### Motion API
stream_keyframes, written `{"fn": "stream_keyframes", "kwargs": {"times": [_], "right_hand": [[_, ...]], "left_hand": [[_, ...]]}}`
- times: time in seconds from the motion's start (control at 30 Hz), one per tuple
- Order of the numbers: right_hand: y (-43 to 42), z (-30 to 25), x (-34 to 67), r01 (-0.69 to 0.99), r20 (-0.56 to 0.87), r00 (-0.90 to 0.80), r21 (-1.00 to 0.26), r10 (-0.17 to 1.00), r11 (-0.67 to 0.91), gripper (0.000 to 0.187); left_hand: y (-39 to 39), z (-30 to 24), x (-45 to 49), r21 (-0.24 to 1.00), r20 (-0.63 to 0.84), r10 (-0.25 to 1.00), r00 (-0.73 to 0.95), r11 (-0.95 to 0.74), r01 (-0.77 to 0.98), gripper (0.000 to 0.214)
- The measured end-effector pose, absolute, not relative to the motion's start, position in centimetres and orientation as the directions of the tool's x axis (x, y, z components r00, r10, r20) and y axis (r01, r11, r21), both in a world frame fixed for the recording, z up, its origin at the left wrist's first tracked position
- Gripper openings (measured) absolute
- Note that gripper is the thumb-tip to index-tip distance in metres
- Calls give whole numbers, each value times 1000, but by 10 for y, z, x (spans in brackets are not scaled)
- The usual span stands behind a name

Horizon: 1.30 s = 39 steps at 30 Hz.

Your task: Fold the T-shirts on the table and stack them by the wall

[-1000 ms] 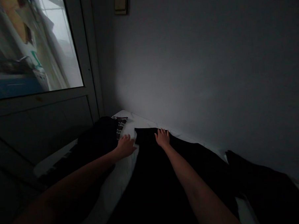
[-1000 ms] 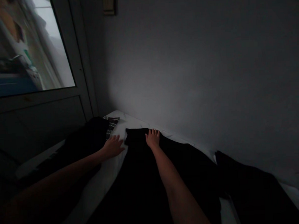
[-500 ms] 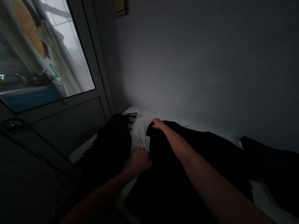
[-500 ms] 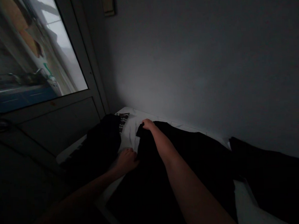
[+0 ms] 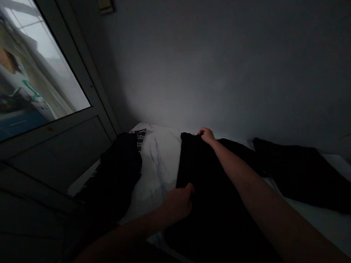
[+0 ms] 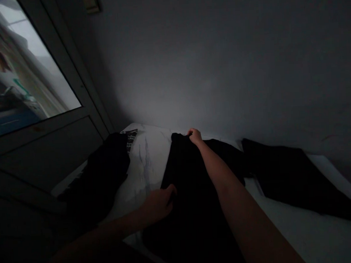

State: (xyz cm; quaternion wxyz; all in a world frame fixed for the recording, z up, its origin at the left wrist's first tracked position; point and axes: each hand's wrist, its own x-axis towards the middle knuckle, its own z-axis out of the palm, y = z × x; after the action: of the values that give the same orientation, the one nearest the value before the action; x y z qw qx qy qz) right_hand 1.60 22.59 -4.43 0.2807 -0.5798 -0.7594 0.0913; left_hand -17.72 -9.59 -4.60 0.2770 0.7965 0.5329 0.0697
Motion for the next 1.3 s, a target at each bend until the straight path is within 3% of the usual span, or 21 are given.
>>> {"fn": "stream_keyframes", "kwargs": {"times": [0.47, 0.7, 0.77, 0.83, 0.9, 0.97, 1.03, 1.07, 1.13, 1.3], "right_hand": [[194, -69, 52, 912, 323, -92, -353, 942, 210, 33], [178, -64, 51, 960, 255, -64, -248, 965, 129, 29], [171, -59, 46, 970, 247, -73, -208, 966, 126, 29], [163, -52, 35, 973, 256, -105, -172, 961, 152, 32], [153, -49, 20, 968, 259, -162, -147, 952, 205, 34], [140, -51, 2, 955, 248, -228, -129, 942, 265, 35], [126, -58, -13, 944, 229, -280, -112, 932, 311, 42], [119, -63, -20, 941, 220, -295, -103, 930, 323, 46], [107, -75, -29, 949, 190, -284, -87, 940, 304, 53], [96, -96, -36, 986, 114, -77, -141, 990, 93, 67]], "left_hand": [[-131, -51, -180, 440, -287, 825, 486, -337, 833, 52], [-145, -30, -192, 397, -410, 621, 668, -537, 744, 45], [-138, -15, -195, 485, -437, 500, 748, -569, 664, 53], [-119, -2, -197, 654, -420, 347, 839, -525, 545, 59], [-88, 5, -196, 753, -374, 298, 878, -455, 475, 46], [-45, 4, -191, 656, -342, 505, 792, -475, 586, 30], [4, -3, -180, 434, -223, 778, 588, -461, 774, 23], [27, -8, -173, 346, -145, 855, 498, -428, 835, 24], [70, -17, -157, 257, -37, 917, 398, -376, 890, 35], [132, -44, -124, 171, 117, 943, 312, -328, 929, 43]]}}
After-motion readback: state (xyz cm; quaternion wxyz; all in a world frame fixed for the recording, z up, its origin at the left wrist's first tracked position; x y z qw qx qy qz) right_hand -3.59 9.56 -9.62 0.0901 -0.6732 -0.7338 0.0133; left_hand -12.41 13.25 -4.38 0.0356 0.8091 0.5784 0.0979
